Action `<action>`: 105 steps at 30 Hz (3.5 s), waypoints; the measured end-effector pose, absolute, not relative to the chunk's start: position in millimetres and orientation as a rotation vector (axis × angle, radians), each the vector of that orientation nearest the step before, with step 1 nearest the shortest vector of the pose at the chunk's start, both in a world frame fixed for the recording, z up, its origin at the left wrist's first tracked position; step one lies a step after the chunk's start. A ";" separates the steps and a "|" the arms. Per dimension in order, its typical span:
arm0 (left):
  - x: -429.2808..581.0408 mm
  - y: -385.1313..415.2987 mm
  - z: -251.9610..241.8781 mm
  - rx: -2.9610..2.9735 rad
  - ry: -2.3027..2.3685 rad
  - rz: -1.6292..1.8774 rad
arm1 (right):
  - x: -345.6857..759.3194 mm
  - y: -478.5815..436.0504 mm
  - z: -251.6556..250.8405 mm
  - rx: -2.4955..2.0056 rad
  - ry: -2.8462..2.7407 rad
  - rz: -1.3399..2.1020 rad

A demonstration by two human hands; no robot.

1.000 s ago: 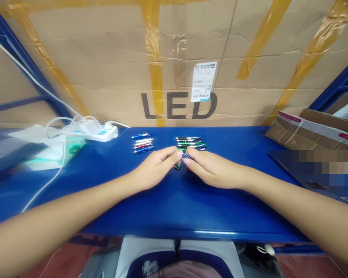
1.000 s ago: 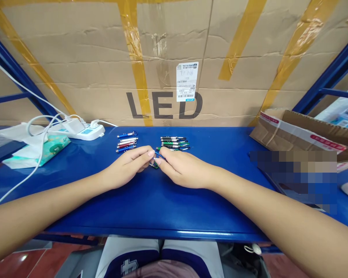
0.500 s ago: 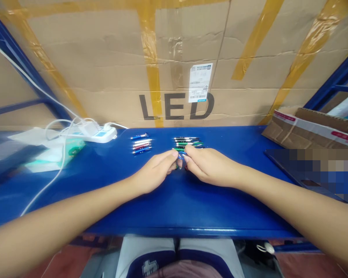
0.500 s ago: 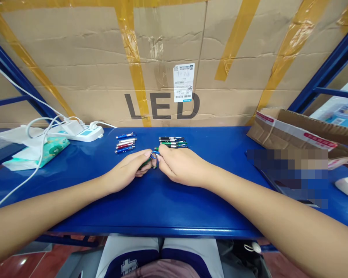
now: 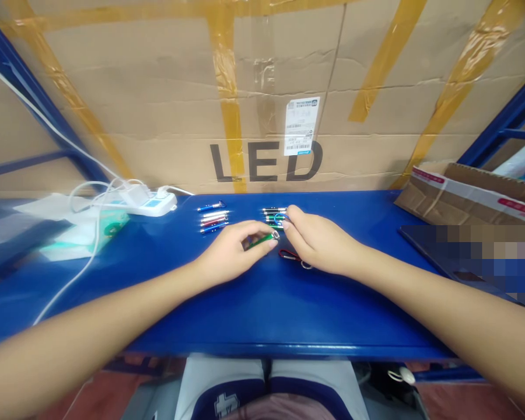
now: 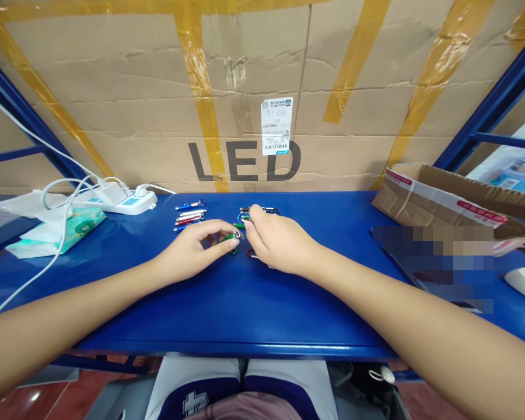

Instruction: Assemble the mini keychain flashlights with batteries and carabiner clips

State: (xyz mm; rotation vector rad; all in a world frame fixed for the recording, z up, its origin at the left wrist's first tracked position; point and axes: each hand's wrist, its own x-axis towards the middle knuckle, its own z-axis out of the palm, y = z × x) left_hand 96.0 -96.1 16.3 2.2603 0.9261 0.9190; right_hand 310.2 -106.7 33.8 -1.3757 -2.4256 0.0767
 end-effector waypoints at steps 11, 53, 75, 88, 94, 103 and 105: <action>76.5 -55.6 4.2 2.449 1.057 0.841 | 312.5 -107.3 38.6 -1.482 -2.370 0.011; 95.9 -91.9 24.0 1.651 1.012 0.493 | 317.2 -101.4 27.5 -0.997 -2.839 0.035; 105.6 -101.9 2.4 1.592 0.763 0.700 | 306.8 -105.7 26.9 -1.396 -2.624 -0.218; 113.9 -108.9 15.0 1.094 0.712 0.721 | 306.0 -105.7 29.7 -1.469 -2.606 -0.242; 92.6 -80.1 9.8 1.957 0.928 0.742 | 315.0 -99.2 35.5 -1.454 -2.504 0.080; 76.6 -64.1 6.2 2.442 1.083 0.712 | 328.6 -76.7 28.1 -1.718 -2.639 0.038; 76.5 -66.5 9.6 2.534 1.117 0.675 | 332.4 -74.2 28.5 -1.769 -2.648 0.022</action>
